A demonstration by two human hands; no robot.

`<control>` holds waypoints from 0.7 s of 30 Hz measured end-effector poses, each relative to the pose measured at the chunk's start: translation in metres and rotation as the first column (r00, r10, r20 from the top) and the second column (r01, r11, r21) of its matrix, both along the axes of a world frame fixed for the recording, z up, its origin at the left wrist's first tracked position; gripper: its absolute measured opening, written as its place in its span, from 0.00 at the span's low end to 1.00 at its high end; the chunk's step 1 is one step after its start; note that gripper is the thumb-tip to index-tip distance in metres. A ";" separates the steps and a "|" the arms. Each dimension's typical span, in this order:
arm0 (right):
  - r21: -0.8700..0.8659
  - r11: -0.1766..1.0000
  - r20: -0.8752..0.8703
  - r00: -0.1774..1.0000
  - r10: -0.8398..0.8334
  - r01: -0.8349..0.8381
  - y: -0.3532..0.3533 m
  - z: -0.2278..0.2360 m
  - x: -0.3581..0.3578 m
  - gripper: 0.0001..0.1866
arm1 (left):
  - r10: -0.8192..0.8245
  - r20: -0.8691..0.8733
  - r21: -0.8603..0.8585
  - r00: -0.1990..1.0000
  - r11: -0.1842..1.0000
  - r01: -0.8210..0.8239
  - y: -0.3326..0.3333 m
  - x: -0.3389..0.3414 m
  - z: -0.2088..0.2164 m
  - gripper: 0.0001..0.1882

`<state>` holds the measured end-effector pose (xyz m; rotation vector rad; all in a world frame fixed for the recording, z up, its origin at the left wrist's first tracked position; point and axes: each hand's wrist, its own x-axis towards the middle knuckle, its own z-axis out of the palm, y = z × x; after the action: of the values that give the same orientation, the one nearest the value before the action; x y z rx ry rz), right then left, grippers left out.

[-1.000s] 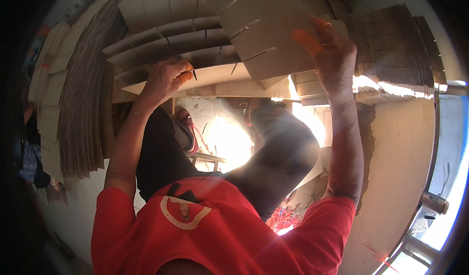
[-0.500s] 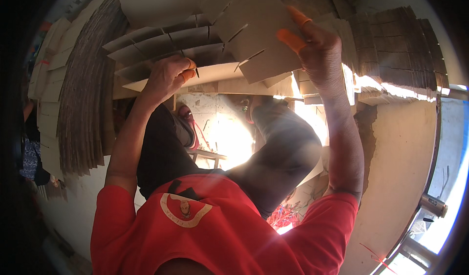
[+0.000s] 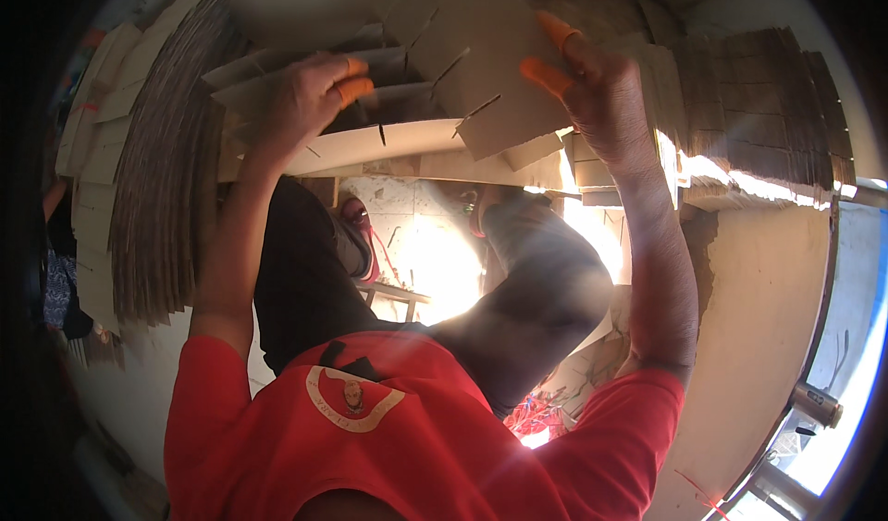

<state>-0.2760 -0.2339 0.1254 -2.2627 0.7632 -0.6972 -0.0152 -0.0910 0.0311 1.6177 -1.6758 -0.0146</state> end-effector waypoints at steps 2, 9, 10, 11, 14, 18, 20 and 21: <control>-0.016 1.000 0.004 1.000 -0.014 0.014 0.003 0.000 0.004 0.26 | 0.068 0.120 -0.194 0.990 0.980 -0.043 -0.017 0.014 0.000 0.10; 0.009 1.000 0.010 1.000 -0.013 0.013 0.009 -0.013 0.007 0.26 | 0.072 0.166 0.267 0.984 0.957 -0.115 -0.047 0.049 -0.018 0.07; 0.069 0.997 -0.019 1.000 -0.021 0.022 0.012 -0.012 0.010 0.26 | 0.067 0.167 0.258 0.984 0.960 -0.109 -0.046 0.049 -0.018 0.07; 0.104 0.993 -0.108 0.993 -0.050 0.061 0.016 -0.007 0.016 0.25 | 0.062 0.169 0.250 0.984 0.963 -0.104 -0.045 0.050 -0.018 0.07; 0.124 0.992 -0.016 0.999 0.030 -0.028 0.010 -0.020 0.019 0.25 | 0.048 0.170 0.237 0.984 0.967 -0.088 -0.043 0.047 -0.016 0.07; 0.031 0.985 -0.158 0.972 0.172 -0.169 -0.001 -0.043 0.024 0.26 | -0.025 0.162 0.246 0.986 0.969 -0.016 -0.045 0.051 -0.019 0.07; -0.211 0.937 0.028 0.956 0.291 -0.279 0.000 -0.061 0.027 0.21 | -0.022 0.137 0.205 0.990 0.979 -0.006 -0.048 0.048 -0.024 0.07; -0.271 0.911 -0.121 0.950 0.288 -0.311 -0.002 -0.072 0.025 0.19 | -0.034 0.122 0.175 0.992 0.985 0.012 -0.052 0.046 -0.026 0.07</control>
<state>-0.2505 -0.2357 0.0530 -2.6102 0.3480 -0.6037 0.0303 -0.1433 0.0048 1.7590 -1.8314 -0.0751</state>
